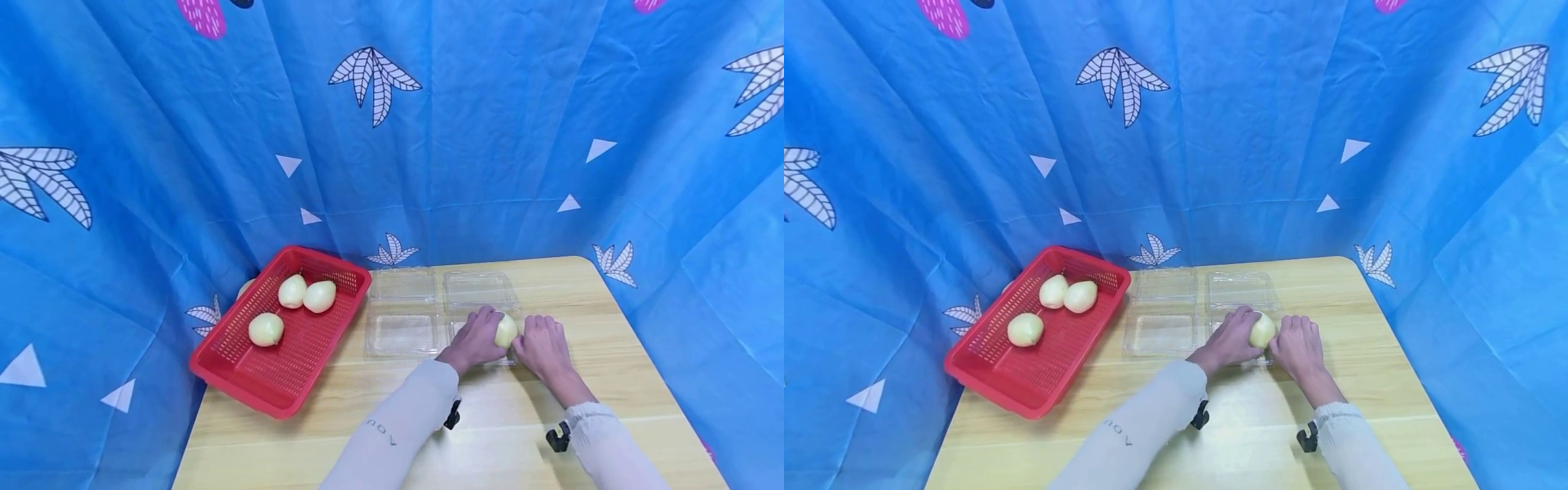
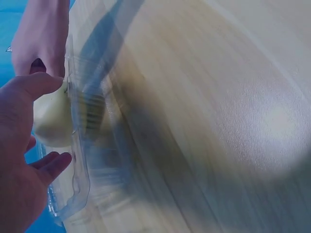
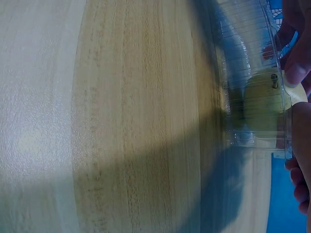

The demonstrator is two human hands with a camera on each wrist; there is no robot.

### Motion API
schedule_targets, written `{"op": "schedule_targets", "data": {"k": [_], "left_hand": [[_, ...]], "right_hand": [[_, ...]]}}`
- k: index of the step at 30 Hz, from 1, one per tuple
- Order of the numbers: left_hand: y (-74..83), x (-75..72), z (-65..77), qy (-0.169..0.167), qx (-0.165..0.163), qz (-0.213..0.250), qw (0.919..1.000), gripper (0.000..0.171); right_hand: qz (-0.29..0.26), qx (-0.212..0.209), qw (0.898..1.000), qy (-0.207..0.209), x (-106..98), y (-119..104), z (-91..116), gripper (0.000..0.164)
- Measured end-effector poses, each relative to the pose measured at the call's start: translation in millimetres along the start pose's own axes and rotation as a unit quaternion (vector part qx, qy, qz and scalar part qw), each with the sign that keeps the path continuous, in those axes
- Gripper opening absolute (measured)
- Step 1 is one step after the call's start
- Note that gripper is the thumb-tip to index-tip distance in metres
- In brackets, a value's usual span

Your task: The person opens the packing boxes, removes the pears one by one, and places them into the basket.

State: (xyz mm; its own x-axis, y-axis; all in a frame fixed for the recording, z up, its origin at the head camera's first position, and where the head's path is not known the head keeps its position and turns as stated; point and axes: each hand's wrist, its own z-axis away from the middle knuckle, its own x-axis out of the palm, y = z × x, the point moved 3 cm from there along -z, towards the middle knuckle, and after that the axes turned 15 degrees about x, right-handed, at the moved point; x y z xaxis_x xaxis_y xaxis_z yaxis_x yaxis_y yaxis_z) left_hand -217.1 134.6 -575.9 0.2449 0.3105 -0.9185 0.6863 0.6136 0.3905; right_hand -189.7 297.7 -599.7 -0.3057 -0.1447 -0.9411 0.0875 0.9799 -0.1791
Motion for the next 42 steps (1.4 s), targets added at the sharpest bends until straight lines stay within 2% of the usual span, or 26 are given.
{"op": "schedule_targets", "data": {"k": [5,9,15,17,23,26,33,36,42], "left_hand": [[0.9,2.3,-0.5,0.001,-0.016,0.006,0.9999,0.074],[1.5,4.3,-2.2,-0.002,-0.015,0.0,0.9999,0.078],[7.0,5.9,-6.7,0.001,0.035,-0.043,0.9985,0.074],[7.8,6.9,-7.0,0.004,0.042,-0.053,0.9977,0.072],[4.1,7.2,-2.3,0.001,0.005,-0.019,0.9998,0.076],[0.8,5.2,-0.8,0.0,0.003,-0.013,0.9999,0.077],[-2.5,4.5,0.5,-0.022,0.03,-0.09,0.9953,0.076],[-3.4,6.2,2.4,-0.022,0.031,-0.079,0.9961,0.075],[-9.9,8.1,9.6,-0.005,0.025,-0.016,0.9995,0.074]], "right_hand": [[-0.003,-0.002,1.0,0.004,-1.1,-1.6,-1.1,0.022],[-0.006,-0.006,1.0,0.01,-2.5,-2.6,-1.2,0.021],[-0.002,-0.008,1.0,0.008,-3.7,-3.3,-1.3,0.022],[0.0,-0.005,1.0,0.001,-3.6,-3.5,-1.4,0.022],[0.003,-0.001,1.0,-0.008,-3.9,-3.9,-1.9,0.024],[0.005,-0.005,1.0,0.0,-4.3,-4.2,-2.2,0.024],[0.009,0.002,1.0,-0.012,-3.1,-3.5,-0.9,0.025],[0.011,0.006,1.0,-0.018,-2.6,-2.9,0.0,0.025],[0.006,0.011,1.0,-0.016,-1.5,-3.8,1.9,0.024]]}}
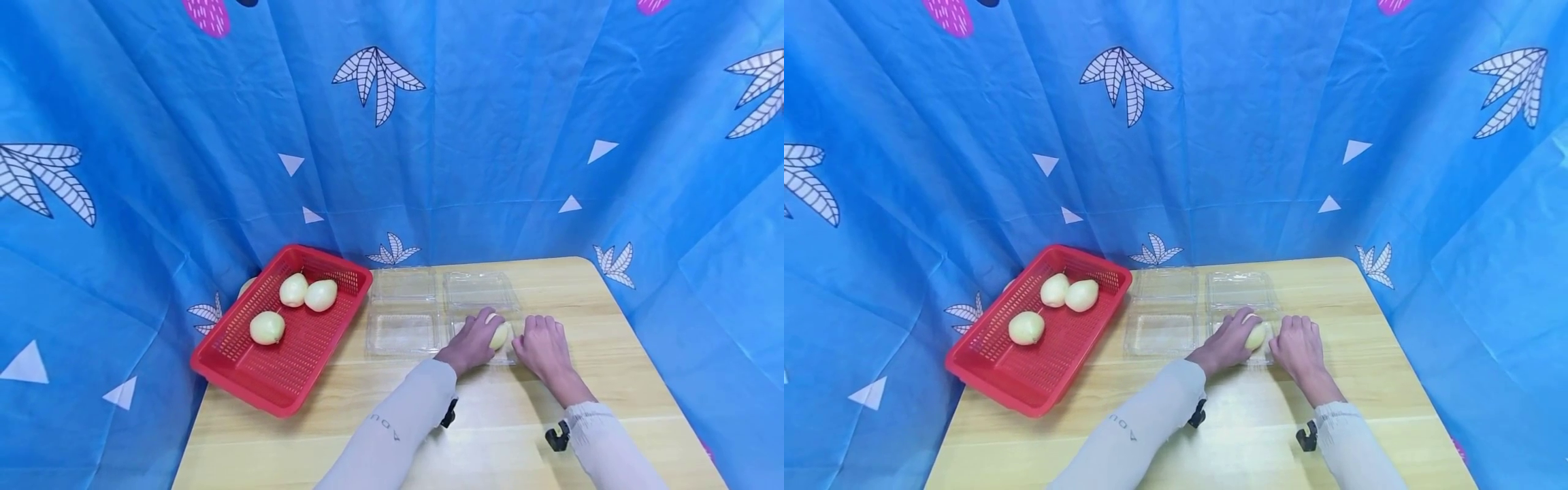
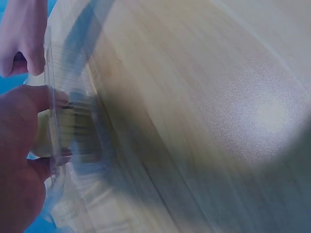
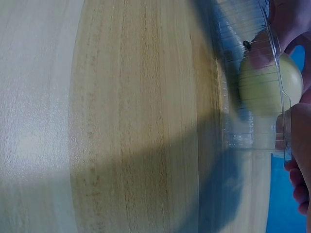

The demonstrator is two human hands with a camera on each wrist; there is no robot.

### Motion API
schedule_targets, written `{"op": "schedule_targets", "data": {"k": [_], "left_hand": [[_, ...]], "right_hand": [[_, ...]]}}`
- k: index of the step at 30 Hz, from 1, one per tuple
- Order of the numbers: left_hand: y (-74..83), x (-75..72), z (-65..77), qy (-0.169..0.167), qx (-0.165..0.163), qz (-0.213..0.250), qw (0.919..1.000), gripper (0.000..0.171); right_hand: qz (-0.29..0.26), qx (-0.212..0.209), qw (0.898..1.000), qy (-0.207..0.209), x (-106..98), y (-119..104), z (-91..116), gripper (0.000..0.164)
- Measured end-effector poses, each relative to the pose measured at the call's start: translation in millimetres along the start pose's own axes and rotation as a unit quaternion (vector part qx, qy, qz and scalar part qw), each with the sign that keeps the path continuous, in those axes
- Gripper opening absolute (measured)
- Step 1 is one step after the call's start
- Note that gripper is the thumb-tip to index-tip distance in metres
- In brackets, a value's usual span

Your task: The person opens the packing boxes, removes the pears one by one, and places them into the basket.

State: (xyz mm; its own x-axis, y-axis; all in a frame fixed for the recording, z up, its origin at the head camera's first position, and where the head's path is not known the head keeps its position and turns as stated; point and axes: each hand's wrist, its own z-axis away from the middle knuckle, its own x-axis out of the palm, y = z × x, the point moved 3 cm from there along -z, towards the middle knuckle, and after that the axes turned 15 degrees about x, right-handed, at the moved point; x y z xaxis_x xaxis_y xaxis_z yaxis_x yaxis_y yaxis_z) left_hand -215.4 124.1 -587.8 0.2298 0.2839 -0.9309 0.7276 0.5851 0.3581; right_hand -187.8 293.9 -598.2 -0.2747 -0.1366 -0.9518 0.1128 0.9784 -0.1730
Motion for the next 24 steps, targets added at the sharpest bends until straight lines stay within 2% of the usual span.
{"op": "schedule_targets", "data": {"k": [6,12,15,19,24], "left_hand": [[-8.4,-3.7,4.8,0.025,0.025,-0.014,0.9993,0.075],[-12.8,-10.3,7.8,0.033,0.051,-0.061,0.9963,0.073],[-12.8,-15.1,7.6,0.044,0.077,-0.115,0.9894,0.07],[-12.3,-23.5,8.4,0.055,0.111,-0.18,0.9757,0.067],[-13.9,-39.0,11.7,0.062,0.133,-0.214,0.9657,0.067]], "right_hand": [[-0.005,0.006,1.0,-0.006,1.0,0.2,0.1,0.023],[0.0,0.005,1.0,-0.004,0.2,-1.0,0.2,0.024],[0.002,0.006,1.0,-0.005,0.1,-1.5,0.2,0.024],[0.005,0.006,1.0,-0.01,0.2,-1.6,0.0,0.024],[0.01,0.003,1.0,-0.009,0.0,-0.9,-1.0,0.026]]}}
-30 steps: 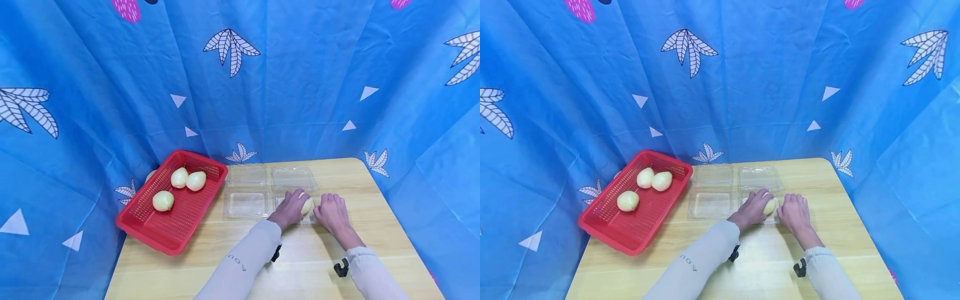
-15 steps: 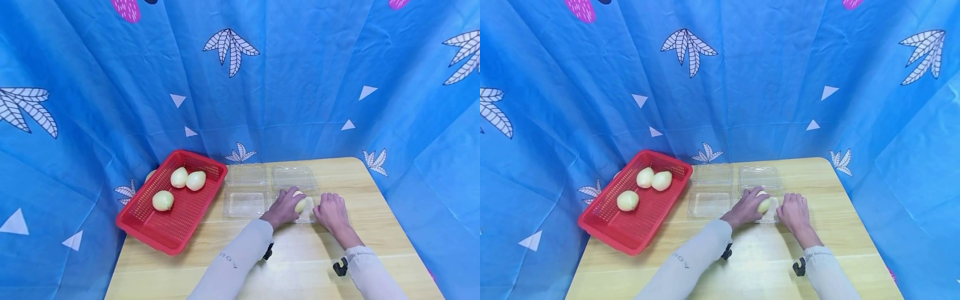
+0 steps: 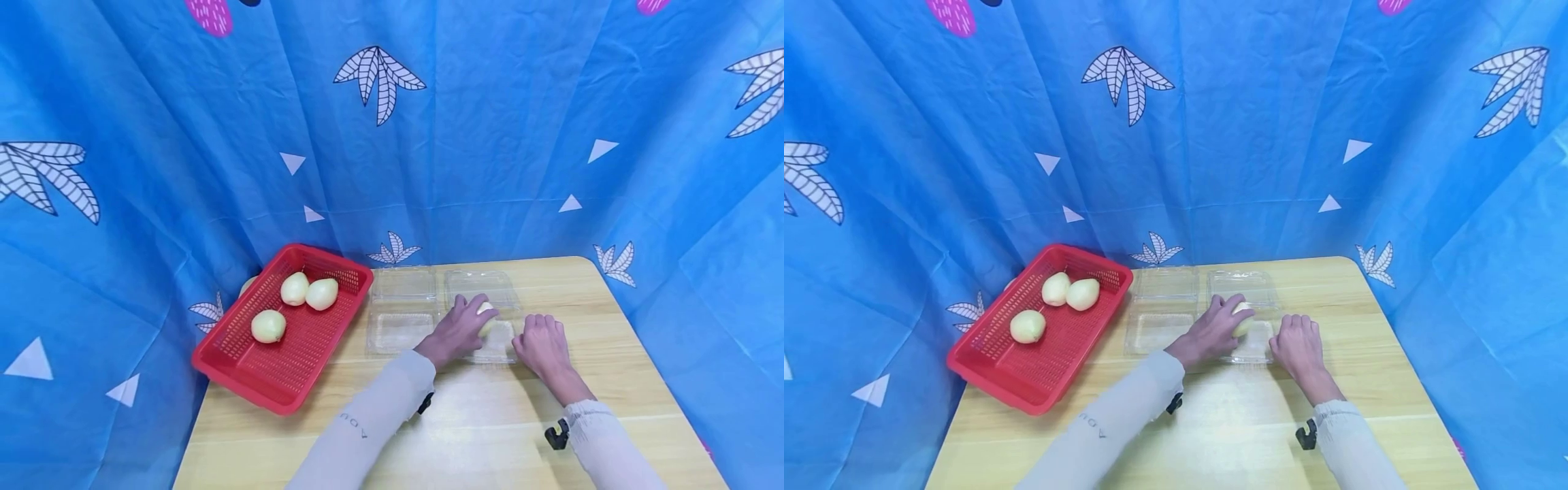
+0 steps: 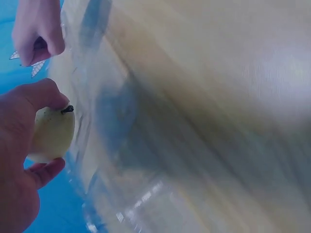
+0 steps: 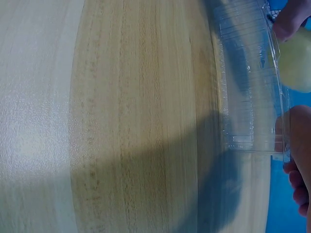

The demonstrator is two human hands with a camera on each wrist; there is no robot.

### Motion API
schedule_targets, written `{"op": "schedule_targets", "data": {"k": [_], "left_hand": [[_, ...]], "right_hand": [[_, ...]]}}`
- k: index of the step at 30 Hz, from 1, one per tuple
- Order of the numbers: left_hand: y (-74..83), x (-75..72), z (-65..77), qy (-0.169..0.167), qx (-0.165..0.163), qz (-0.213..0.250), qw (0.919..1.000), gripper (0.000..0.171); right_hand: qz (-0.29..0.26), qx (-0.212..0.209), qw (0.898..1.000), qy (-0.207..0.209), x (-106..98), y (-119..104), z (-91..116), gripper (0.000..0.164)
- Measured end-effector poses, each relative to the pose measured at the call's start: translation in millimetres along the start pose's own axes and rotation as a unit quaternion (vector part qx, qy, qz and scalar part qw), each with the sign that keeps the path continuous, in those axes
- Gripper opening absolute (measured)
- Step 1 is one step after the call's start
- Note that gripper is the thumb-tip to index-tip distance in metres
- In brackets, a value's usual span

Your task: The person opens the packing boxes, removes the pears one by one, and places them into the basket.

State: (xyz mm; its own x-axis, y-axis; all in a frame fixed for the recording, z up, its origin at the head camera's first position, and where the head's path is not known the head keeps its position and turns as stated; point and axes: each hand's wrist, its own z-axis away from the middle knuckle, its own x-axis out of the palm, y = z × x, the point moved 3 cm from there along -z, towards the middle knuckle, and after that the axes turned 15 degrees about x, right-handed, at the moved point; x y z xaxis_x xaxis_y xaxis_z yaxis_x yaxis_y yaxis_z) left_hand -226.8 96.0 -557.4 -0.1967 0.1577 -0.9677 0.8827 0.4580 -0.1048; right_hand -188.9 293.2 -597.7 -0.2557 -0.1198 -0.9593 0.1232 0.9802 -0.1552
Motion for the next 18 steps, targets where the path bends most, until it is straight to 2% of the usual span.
{"op": "schedule_targets", "data": {"k": [10,15,18], "left_hand": [[-21.9,-23.6,14.5,0.016,0.018,-0.053,0.9983,0.067],[-33.7,-33.2,26.5,-0.001,0.022,-0.04,0.999,0.069],[-41.6,-38.7,35.5,-0.018,0.011,-0.018,0.9996,0.073]], "right_hand": [[0.002,-0.011,1.0,0.018,0.0,-0.1,0.0,0.025],[-0.001,-0.009,1.0,0.018,-0.1,-0.8,0.0,0.024],[0.0,-0.006,1.0,0.01,-0.6,-1.0,-0.2,0.023]]}}
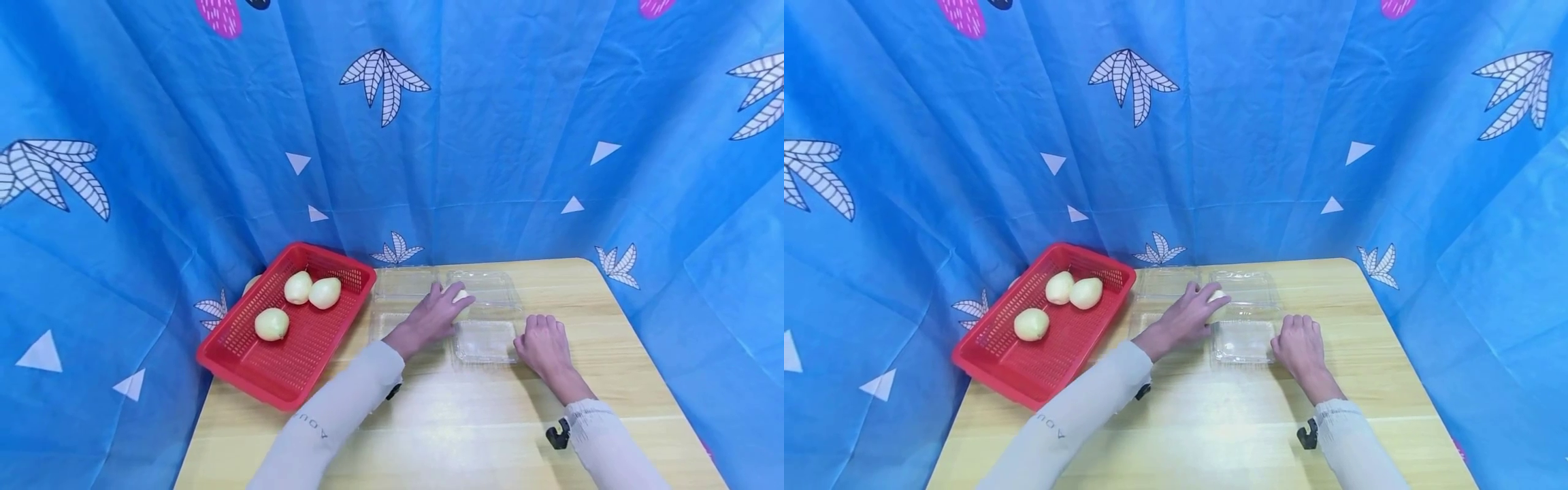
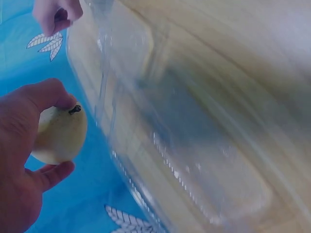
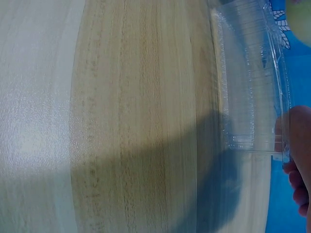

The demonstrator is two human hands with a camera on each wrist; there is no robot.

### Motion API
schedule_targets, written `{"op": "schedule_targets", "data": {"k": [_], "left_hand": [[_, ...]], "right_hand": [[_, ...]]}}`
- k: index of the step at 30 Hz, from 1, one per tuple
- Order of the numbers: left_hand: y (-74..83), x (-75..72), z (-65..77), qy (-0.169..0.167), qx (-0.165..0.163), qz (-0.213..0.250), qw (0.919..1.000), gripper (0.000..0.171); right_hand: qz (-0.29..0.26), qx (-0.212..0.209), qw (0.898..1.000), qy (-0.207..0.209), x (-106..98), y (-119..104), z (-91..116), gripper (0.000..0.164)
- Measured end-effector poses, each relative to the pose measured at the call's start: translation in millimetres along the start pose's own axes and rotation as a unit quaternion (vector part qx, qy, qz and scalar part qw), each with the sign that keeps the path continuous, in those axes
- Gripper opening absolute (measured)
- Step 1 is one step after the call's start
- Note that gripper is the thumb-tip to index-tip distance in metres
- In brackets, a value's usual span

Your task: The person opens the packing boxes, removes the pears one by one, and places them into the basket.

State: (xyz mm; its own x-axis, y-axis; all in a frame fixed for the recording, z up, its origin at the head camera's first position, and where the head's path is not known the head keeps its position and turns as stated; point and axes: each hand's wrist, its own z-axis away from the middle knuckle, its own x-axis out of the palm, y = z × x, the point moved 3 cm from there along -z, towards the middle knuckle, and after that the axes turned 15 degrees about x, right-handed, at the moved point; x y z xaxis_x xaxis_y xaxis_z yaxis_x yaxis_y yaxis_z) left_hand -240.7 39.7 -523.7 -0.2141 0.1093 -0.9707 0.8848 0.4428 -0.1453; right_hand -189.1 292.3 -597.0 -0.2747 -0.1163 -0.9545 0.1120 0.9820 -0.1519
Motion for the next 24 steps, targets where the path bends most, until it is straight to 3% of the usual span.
{"op": "schedule_targets", "data": {"k": [6,16,24], "left_hand": [[-16.5,-13.5,19.8,-0.025,-0.037,0.061,0.9971,0.076],[-39.0,-32.9,49.1,-0.048,-0.06,0.102,0.9919,0.077],[-58.5,-47.5,71.4,-0.016,-0.069,0.106,0.9919,0.072]], "right_hand": [[0.003,0.006,1.0,-0.021,-1.3,-0.5,-1.5,0.023],[-0.014,0.0,1.0,-0.004,-1.2,-2.1,2.2,0.022],[-0.011,0.003,1.0,-0.005,-2.8,-3.6,1.6,0.022]]}}
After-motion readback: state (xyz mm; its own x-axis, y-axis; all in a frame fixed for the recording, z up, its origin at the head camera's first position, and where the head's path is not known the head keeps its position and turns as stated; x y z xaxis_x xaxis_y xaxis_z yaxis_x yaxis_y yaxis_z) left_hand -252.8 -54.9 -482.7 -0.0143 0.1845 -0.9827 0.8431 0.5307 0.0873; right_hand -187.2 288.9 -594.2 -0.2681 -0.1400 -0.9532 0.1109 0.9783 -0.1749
